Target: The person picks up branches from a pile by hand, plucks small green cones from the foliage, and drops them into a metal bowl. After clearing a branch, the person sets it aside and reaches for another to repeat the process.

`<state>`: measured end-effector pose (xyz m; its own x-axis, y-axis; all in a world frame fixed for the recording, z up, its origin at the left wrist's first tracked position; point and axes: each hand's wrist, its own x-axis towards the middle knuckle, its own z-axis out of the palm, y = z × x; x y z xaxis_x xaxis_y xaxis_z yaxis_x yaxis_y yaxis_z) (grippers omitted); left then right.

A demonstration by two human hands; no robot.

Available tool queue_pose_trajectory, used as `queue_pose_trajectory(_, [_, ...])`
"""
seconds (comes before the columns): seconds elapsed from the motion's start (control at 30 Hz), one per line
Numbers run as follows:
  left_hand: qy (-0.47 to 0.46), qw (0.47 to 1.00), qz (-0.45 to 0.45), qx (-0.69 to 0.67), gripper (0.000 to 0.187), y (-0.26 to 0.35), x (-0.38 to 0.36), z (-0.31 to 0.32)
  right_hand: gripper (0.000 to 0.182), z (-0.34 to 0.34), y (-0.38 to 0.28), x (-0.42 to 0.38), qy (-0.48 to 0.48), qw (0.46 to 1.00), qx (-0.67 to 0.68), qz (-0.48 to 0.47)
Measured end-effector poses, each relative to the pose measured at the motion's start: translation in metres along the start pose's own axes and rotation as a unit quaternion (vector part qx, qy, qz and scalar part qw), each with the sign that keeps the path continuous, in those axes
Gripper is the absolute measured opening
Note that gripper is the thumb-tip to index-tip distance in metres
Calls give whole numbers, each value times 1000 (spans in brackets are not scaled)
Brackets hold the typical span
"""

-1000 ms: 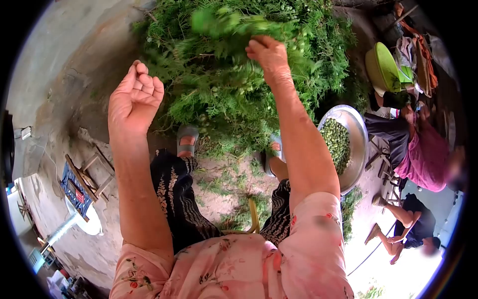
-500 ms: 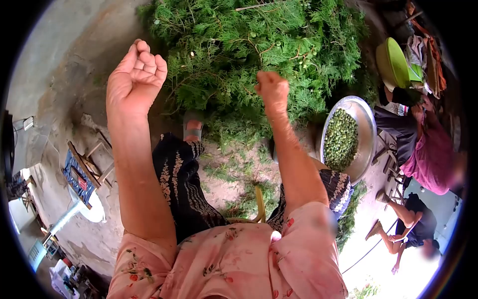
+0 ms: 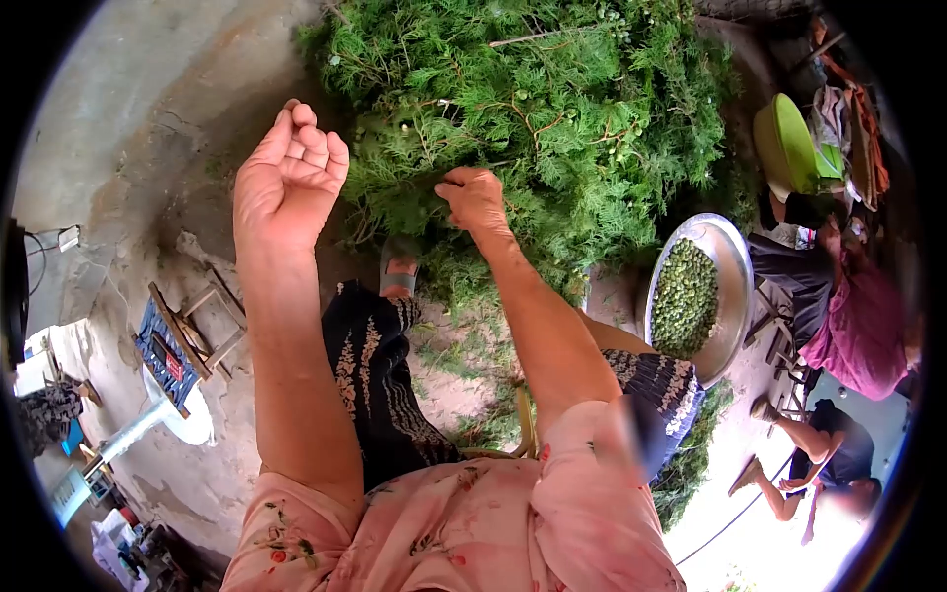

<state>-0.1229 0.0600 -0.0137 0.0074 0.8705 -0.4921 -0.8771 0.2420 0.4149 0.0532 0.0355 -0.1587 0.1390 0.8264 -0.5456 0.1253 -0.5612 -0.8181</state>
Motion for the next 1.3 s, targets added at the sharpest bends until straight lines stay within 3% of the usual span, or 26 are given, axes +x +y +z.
queue_pose_trajectory(0.07, [11, 1000, 15, 16, 8, 0, -3, 3, 18, -15, -24, -19, 22, 999, -17, -33])
queue_pose_trajectory(0.13, [1, 998, 34, 49, 8, -3, -6, 6, 22, -33, -39, -28, 35, 965, -170, -197])
queue_pose_trajectory(0.17, [-4, 995, 53, 86, 9, -6, -8, 8, 21, -38, -45, -34, 49, 914, -260, -307])
queue_pose_trajectory(0.2, [-12, 995, 50, 84, 9, -10, -11, 11, 21, -42, -51, -42, 57, 912, -263, -309])
queue_pose_trajectory(0.27, [-86, 967, 83, 226, 13, -20, -16, 17, 14, -47, -69, -68, 63, 809, -409, -417])
queue_pose_trajectory(0.3, [-109, 952, 75, 275, 14, -27, -19, 19, 7, -47, -83, -87, 37, 803, -431, -411])
queue_pose_trajectory(0.4, [-166, 869, 58, 462, 21, -50, -28, 21, 16, -49, -101, -118, 38, 771, -479, -417])
queue_pose_trajectory(0.5, [-203, 827, 46, 522, 45, -72, -36, 20, 22, -56, -107, -133, 79, 760, -434, -478])
queue_pose_trajectory(0.63, [-209, 849, 19, 485, 49, -80, -40, 21, 26, -66, -101, -137, 96, 792, -382, -466])
queue_pose_trajectory(0.67, [-214, 869, -22, 445, 51, -78, -40, 22, 26, -67, -100, -140, 99, 793, -380, -465])
queue_pose_trajectory(0.77, [-205, 908, -65, 360, 52, -81, -47, 34, 35, -65, -107, -152, 97, 864, -312, -384])
queue_pose_trajectory(0.8, [-193, 927, -69, 314, 53, -83, -48, 38, 35, -66, -104, -151, 99, 864, -308, -386])
queue_pose_trajectory(0.83, [-232, 914, -77, 323, 59, -83, -39, 29, 31, -67, -99, -147, 95, 834, -302, -451])
queue_pose_trajectory(0.87, [-232, 913, -76, 326, 59, -82, -38, 28, 28, -69, -95, -145, 92, 801, -295, -513])
queue_pose_trajectory(1.0, [-230, 928, -95, 275, 56, -91, -41, 33, 28, -65, -86, -148, 140, 807, -239, -522])
queue_pose_trajectory(1.07, [-179, 939, -92, 279, 54, -96, -40, 33, 26, -56, -76, -143, 47, 915, -50, -398])
queue_pose_trajectory(1.1, [-187, 943, -99, 258, 49, -97, -39, 33, 28, -53, -79, -148, 79, 906, 89, -407])
queue_pose_trajectory(1.17, [-198, 946, -80, 242, 38, -101, -41, 39, 27, -65, -79, -149, 184, 839, -55, -509])
queue_pose_trajectory(1.3, [-202, 961, -49, 181, 25, -107, -40, 41, 32, -72, -81, -146, 215, 829, -80, -510])
